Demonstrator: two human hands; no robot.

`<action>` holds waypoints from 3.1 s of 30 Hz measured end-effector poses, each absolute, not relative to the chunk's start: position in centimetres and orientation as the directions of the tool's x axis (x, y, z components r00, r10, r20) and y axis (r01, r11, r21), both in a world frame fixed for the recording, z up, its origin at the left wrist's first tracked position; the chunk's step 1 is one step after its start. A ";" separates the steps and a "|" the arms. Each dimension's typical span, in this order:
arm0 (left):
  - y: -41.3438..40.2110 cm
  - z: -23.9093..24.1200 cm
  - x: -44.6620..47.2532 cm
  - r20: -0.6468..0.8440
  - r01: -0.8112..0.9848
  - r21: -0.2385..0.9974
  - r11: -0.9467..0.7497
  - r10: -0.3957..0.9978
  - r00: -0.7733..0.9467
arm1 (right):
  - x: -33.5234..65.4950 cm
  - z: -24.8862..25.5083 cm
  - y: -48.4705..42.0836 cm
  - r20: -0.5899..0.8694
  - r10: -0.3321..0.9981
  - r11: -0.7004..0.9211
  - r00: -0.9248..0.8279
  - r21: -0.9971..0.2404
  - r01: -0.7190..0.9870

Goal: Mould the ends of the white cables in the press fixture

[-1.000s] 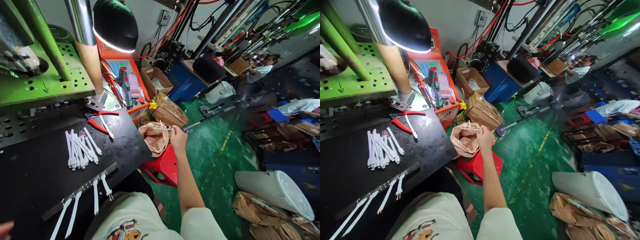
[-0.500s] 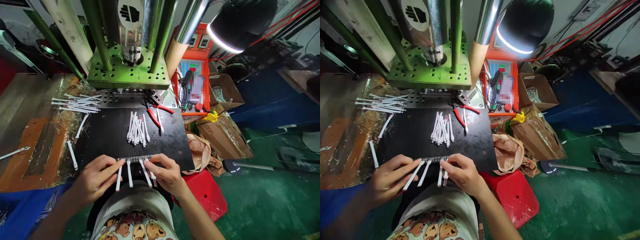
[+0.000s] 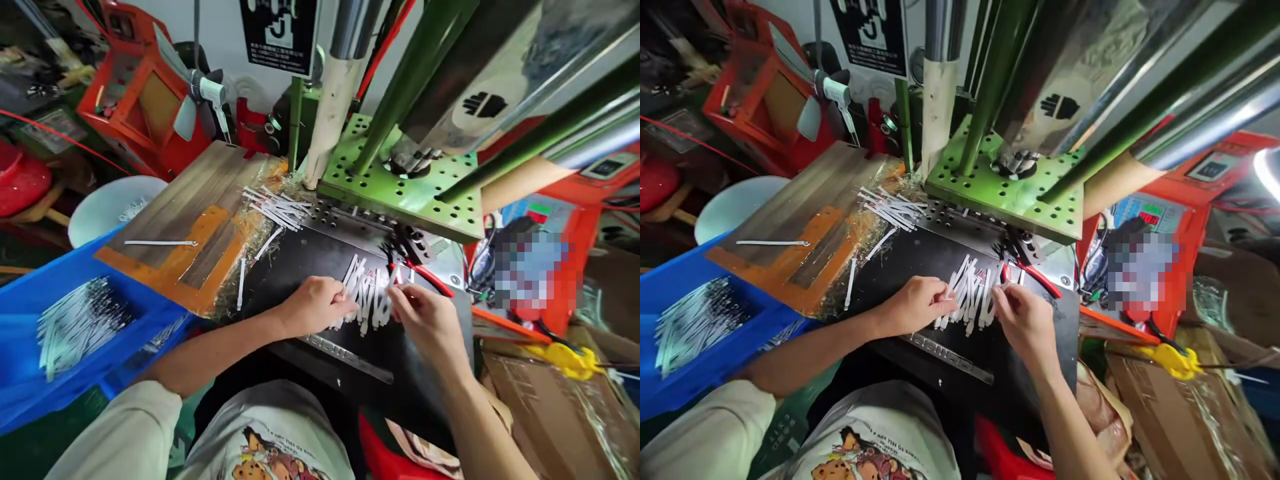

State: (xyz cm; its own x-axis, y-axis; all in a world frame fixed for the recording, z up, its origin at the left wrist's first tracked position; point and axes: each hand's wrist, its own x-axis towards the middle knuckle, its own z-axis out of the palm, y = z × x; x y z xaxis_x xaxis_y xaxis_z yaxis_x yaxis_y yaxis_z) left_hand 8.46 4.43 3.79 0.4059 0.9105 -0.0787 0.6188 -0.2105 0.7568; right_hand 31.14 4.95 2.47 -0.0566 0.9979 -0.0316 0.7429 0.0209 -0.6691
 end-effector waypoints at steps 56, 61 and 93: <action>-2.1 1.4 5.5 0.367 0.433 0.465 -0.773 0.613 0.700 | 27.1 1.0 -6.1 0.284 0.857 0.515 -0.430 -0.479 0.711; -2.5 1.3 5.7 0.353 0.464 0.374 -0.803 0.586 0.730 | 27.6 2.2 -5.3 0.152 0.820 0.558 -0.552 -0.429 0.711; 5.7 7.9 -2.4 0.236 0.491 0.827 -0.276 0.961 0.144 | 26.3 5.6 4.0 0.212 0.903 0.425 -0.373 -0.561 0.711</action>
